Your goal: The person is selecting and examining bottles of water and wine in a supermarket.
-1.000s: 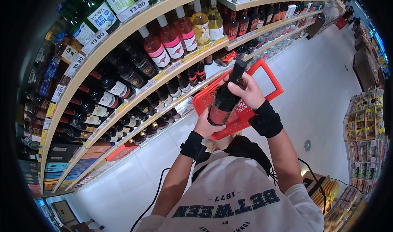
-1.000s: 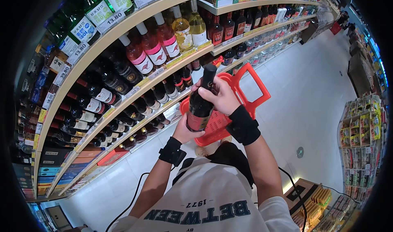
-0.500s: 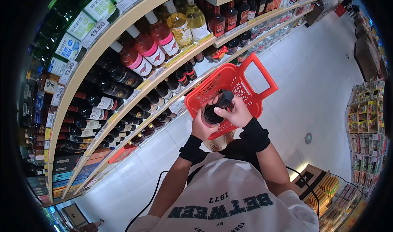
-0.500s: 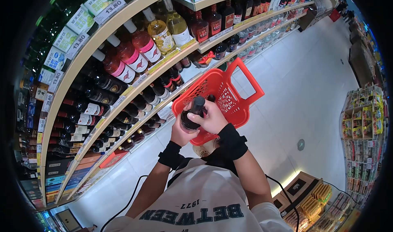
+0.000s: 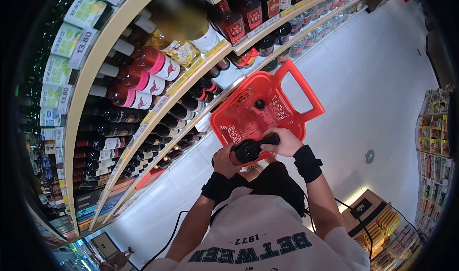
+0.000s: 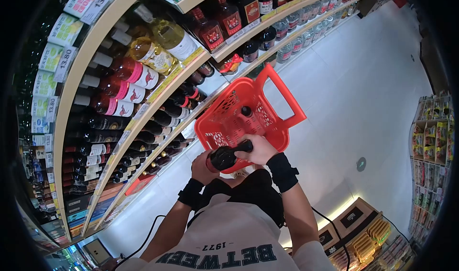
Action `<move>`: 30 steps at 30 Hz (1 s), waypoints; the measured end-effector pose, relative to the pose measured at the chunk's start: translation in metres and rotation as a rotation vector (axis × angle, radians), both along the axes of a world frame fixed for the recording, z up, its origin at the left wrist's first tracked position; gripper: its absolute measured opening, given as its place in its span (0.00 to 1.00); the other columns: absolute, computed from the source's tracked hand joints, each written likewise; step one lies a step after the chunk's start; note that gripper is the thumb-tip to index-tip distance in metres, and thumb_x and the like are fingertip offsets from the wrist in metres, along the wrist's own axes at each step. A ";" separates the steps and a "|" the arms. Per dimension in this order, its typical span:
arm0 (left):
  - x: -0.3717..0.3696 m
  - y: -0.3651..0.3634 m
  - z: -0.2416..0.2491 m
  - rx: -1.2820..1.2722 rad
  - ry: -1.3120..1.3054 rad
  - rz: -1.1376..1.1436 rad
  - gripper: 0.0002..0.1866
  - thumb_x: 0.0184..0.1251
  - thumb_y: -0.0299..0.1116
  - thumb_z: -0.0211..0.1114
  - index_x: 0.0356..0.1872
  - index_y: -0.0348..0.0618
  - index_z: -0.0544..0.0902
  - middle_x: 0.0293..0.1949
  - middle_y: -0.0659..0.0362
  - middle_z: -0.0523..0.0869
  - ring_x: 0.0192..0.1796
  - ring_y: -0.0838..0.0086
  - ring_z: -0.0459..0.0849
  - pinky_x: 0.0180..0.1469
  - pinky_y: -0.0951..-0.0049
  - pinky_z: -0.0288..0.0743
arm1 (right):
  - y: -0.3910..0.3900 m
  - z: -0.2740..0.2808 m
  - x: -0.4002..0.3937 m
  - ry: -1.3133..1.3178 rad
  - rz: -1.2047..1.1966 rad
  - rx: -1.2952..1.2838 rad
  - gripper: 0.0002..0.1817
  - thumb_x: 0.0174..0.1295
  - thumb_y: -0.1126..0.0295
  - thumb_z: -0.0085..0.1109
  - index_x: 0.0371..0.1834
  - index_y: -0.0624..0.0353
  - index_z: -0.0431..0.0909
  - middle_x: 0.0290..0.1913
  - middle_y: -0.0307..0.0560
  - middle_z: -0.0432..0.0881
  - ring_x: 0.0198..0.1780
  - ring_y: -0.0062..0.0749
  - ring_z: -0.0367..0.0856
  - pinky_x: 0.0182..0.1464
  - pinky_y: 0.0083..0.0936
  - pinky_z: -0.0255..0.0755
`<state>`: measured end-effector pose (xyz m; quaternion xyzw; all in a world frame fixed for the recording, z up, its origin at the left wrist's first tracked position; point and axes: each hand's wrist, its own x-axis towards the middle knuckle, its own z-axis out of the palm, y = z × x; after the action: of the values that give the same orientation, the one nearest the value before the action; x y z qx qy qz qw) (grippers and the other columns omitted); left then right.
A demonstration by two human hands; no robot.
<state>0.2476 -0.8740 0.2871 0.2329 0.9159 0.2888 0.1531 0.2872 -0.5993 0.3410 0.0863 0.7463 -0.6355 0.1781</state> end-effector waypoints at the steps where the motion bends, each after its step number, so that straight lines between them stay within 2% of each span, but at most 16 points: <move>1: 0.001 0.002 -0.001 -0.028 -0.028 0.021 0.38 0.34 0.37 0.81 0.54 0.43 0.79 0.45 0.51 0.86 0.50 0.55 0.85 0.55 0.59 0.77 | 0.002 -0.007 0.001 0.010 0.026 0.035 0.15 0.55 0.68 0.71 0.43 0.62 0.82 0.31 0.47 0.85 0.35 0.33 0.85 0.43 0.29 0.78; 3: 0.003 0.004 0.006 -0.035 -0.078 0.000 0.37 0.34 0.38 0.82 0.53 0.43 0.79 0.45 0.51 0.86 0.49 0.55 0.85 0.55 0.59 0.78 | 0.002 -0.022 0.004 0.032 0.086 0.112 0.16 0.56 0.68 0.70 0.44 0.65 0.83 0.32 0.50 0.86 0.33 0.32 0.87 0.41 0.30 0.79; 4: 0.003 0.003 0.006 -0.036 -0.104 -0.011 0.37 0.33 0.38 0.82 0.53 0.43 0.79 0.45 0.52 0.87 0.49 0.55 0.85 0.55 0.59 0.78 | 0.001 -0.024 0.005 -0.047 0.089 0.035 0.16 0.56 0.68 0.69 0.44 0.66 0.83 0.31 0.50 0.86 0.32 0.31 0.86 0.39 0.29 0.79; 6: 0.004 -0.006 -0.016 -0.026 -0.095 -0.028 0.37 0.33 0.39 0.82 0.53 0.43 0.80 0.45 0.52 0.87 0.48 0.55 0.86 0.54 0.59 0.78 | -0.006 -0.025 0.004 -0.206 0.085 -0.118 0.16 0.56 0.68 0.68 0.44 0.68 0.83 0.30 0.50 0.86 0.28 0.30 0.86 0.36 0.27 0.80; 7: 0.004 -0.012 -0.027 -0.019 -0.095 -0.041 0.37 0.33 0.40 0.82 0.52 0.43 0.80 0.44 0.52 0.87 0.47 0.54 0.86 0.53 0.58 0.78 | -0.011 -0.021 0.004 -0.255 0.072 -0.129 0.15 0.57 0.68 0.66 0.43 0.68 0.83 0.29 0.50 0.86 0.25 0.28 0.85 0.31 0.25 0.79; 10: -0.005 -0.024 -0.054 0.012 -0.139 -0.153 0.39 0.29 0.40 0.82 0.52 0.42 0.80 0.44 0.52 0.87 0.47 0.53 0.86 0.52 0.58 0.78 | -0.020 -0.034 0.006 -0.393 0.112 -0.038 0.14 0.57 0.69 0.65 0.42 0.68 0.84 0.25 0.48 0.85 0.24 0.29 0.85 0.31 0.27 0.79; 11: -0.014 -0.026 -0.064 0.013 -0.160 -0.201 0.39 0.30 0.39 0.81 0.52 0.42 0.80 0.44 0.52 0.87 0.48 0.53 0.85 0.54 0.58 0.77 | -0.024 -0.035 0.005 -0.424 0.129 0.029 0.14 0.58 0.67 0.65 0.41 0.67 0.84 0.22 0.47 0.83 0.23 0.28 0.85 0.30 0.29 0.78; 14: -0.025 -0.031 -0.094 0.027 -0.193 -0.263 0.38 0.32 0.36 0.78 0.54 0.43 0.78 0.47 0.53 0.85 0.54 0.55 0.82 0.60 0.56 0.70 | -0.040 -0.063 0.014 -0.380 0.163 0.271 0.15 0.60 0.64 0.64 0.40 0.67 0.84 0.21 0.45 0.82 0.22 0.26 0.83 0.29 0.28 0.77; 16: -0.034 -0.031 -0.105 0.035 -0.167 -0.301 0.38 0.35 0.33 0.75 0.57 0.46 0.77 0.51 0.55 0.83 0.59 0.57 0.78 0.66 0.53 0.61 | -0.044 -0.069 0.009 -0.541 0.122 0.100 0.16 0.61 0.62 0.63 0.37 0.68 0.84 0.23 0.48 0.83 0.21 0.30 0.83 0.31 0.30 0.77; 18: -0.041 -0.032 -0.124 0.022 -0.157 -0.320 0.35 0.38 0.33 0.73 0.56 0.47 0.77 0.51 0.56 0.83 0.57 0.58 0.78 0.67 0.52 0.60 | -0.046 -0.088 0.009 -0.665 0.118 0.024 0.16 0.62 0.62 0.62 0.36 0.67 0.84 0.23 0.50 0.83 0.21 0.33 0.82 0.32 0.32 0.78; 19: -0.044 -0.033 -0.134 0.015 -0.161 -0.334 0.34 0.39 0.33 0.73 0.56 0.47 0.78 0.51 0.56 0.83 0.57 0.58 0.78 0.67 0.52 0.59 | -0.048 -0.101 0.009 -0.666 0.138 0.030 0.17 0.62 0.60 0.62 0.36 0.67 0.83 0.24 0.52 0.83 0.26 0.41 0.85 0.37 0.35 0.78; 22: -0.056 -0.034 -0.174 0.038 -0.137 -0.393 0.32 0.41 0.35 0.73 0.55 0.47 0.79 0.49 0.57 0.83 0.55 0.58 0.78 0.66 0.51 0.60 | -0.055 -0.139 0.006 -0.500 0.258 0.208 0.17 0.62 0.58 0.61 0.35 0.66 0.83 0.27 0.54 0.84 0.34 0.48 0.86 0.42 0.38 0.78; 25: -0.064 -0.031 -0.212 0.098 -0.078 -0.458 0.32 0.41 0.39 0.75 0.54 0.47 0.79 0.48 0.57 0.83 0.55 0.57 0.77 0.65 0.51 0.62 | -0.063 -0.169 0.004 -0.567 0.200 0.172 0.18 0.62 0.58 0.59 0.35 0.66 0.82 0.31 0.57 0.85 0.42 0.53 0.85 0.47 0.43 0.76; 28: -0.072 -0.018 -0.235 0.080 -0.148 -0.475 0.28 0.46 0.35 0.73 0.53 0.46 0.79 0.48 0.56 0.83 0.57 0.57 0.77 0.67 0.50 0.60 | -0.070 -0.192 0.006 -0.554 0.143 0.181 0.16 0.62 0.59 0.60 0.38 0.64 0.82 0.32 0.58 0.85 0.42 0.53 0.85 0.47 0.45 0.76; 30: -0.077 -0.011 -0.261 0.092 -0.148 -0.499 0.28 0.46 0.34 0.73 0.54 0.47 0.78 0.50 0.55 0.82 0.59 0.56 0.76 0.69 0.48 0.58 | -0.075 -0.200 0.005 -0.496 0.122 0.327 0.16 0.61 0.60 0.62 0.39 0.64 0.81 0.32 0.58 0.85 0.41 0.54 0.85 0.46 0.46 0.77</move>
<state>0.1710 -0.8849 0.0261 0.4367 0.8023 0.2998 0.2753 0.2925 -0.6742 0.1414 0.2215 0.7762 -0.4547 0.3765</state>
